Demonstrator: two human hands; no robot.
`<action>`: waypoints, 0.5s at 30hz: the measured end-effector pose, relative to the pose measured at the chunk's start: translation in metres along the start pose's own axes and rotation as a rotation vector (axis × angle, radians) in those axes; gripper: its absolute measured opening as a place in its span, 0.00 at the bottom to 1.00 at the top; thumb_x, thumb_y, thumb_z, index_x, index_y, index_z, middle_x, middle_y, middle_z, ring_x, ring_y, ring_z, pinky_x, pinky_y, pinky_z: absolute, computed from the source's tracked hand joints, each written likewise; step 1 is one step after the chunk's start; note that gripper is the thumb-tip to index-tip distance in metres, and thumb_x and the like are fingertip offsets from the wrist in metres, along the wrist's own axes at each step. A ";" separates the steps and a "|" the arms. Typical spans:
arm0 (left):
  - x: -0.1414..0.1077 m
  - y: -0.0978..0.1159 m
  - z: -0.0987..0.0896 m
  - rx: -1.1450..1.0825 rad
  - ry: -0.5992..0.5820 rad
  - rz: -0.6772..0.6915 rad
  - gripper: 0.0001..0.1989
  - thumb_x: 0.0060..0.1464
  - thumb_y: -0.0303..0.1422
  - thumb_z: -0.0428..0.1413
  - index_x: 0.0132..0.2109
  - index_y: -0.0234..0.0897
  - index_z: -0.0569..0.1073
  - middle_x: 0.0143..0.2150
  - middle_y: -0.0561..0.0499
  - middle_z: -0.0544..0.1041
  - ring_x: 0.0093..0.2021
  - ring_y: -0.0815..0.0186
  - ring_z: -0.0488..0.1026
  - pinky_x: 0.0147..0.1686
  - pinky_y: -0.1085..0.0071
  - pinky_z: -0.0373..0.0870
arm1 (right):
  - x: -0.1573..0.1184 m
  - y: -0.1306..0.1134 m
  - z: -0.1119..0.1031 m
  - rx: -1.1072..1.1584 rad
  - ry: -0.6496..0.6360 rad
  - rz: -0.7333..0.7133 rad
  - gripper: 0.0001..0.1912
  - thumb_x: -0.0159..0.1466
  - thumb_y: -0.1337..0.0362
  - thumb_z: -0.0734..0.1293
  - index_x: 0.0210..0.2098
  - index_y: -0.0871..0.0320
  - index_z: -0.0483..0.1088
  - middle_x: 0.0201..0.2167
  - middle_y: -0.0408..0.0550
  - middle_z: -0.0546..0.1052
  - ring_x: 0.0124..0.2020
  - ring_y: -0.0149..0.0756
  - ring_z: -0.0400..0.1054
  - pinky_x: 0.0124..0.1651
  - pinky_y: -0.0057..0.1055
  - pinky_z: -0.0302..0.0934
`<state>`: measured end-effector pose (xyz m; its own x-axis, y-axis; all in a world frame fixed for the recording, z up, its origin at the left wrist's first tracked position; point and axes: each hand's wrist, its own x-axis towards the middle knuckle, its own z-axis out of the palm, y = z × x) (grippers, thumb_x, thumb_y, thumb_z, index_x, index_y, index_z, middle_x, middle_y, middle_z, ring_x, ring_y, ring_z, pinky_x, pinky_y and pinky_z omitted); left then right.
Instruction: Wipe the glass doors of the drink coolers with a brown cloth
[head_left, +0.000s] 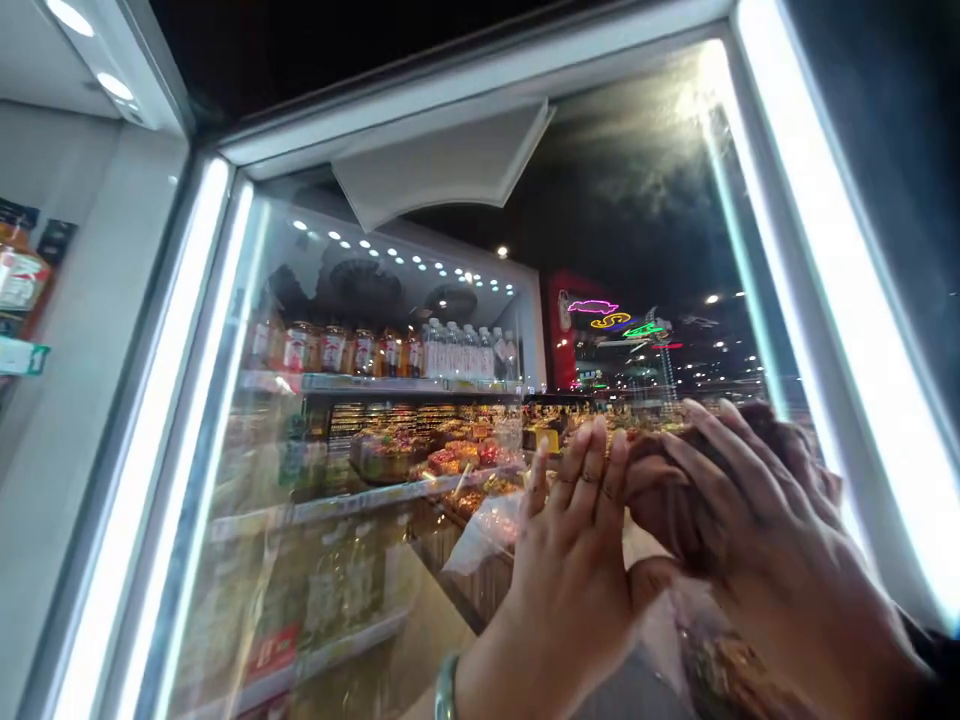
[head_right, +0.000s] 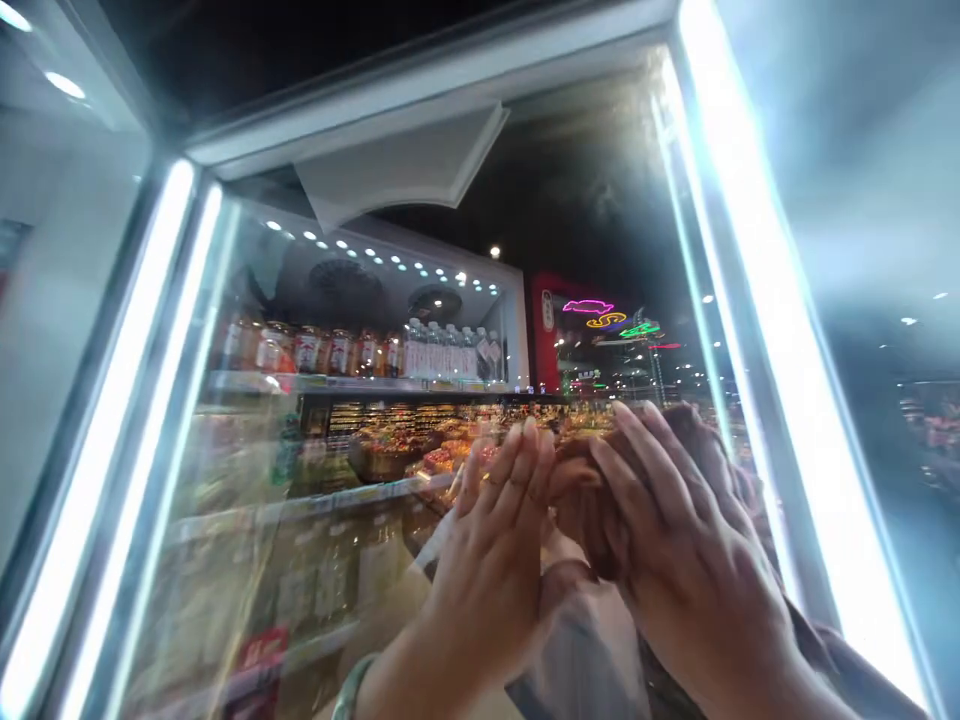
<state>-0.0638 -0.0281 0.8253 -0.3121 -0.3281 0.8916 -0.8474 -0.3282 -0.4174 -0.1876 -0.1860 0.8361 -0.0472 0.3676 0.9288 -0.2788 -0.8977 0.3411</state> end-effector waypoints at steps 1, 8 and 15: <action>0.012 -0.010 0.001 0.005 0.031 0.000 0.46 0.69 0.58 0.41 0.79 0.29 0.44 0.80 0.41 0.52 0.81 0.53 0.43 0.81 0.51 0.33 | 0.018 0.001 0.005 -0.047 -0.034 -0.030 0.30 0.69 0.62 0.62 0.70 0.55 0.63 0.73 0.55 0.63 0.75 0.57 0.56 0.77 0.63 0.51; 0.069 -0.063 -0.007 0.093 0.092 0.027 0.50 0.67 0.63 0.36 0.77 0.24 0.49 0.79 0.32 0.53 0.81 0.50 0.43 0.79 0.45 0.37 | 0.083 -0.003 0.028 -0.166 -0.071 -0.157 0.28 0.70 0.60 0.63 0.67 0.65 0.63 0.74 0.60 0.61 0.76 0.55 0.53 0.77 0.61 0.51; 0.096 -0.071 -0.022 0.167 -0.062 0.128 0.45 0.69 0.60 0.34 0.79 0.32 0.44 0.81 0.42 0.48 0.82 0.58 0.39 0.80 0.50 0.37 | 0.089 0.053 0.013 -0.196 -0.118 -0.364 0.36 0.71 0.59 0.62 0.76 0.57 0.51 0.74 0.57 0.61 0.75 0.55 0.55 0.79 0.63 0.49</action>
<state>-0.0427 -0.0170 0.9446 -0.3808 -0.4288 0.8192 -0.7182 -0.4208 -0.5541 -0.1938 -0.2040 0.9389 0.1951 0.6115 0.7669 -0.4346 -0.6470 0.6265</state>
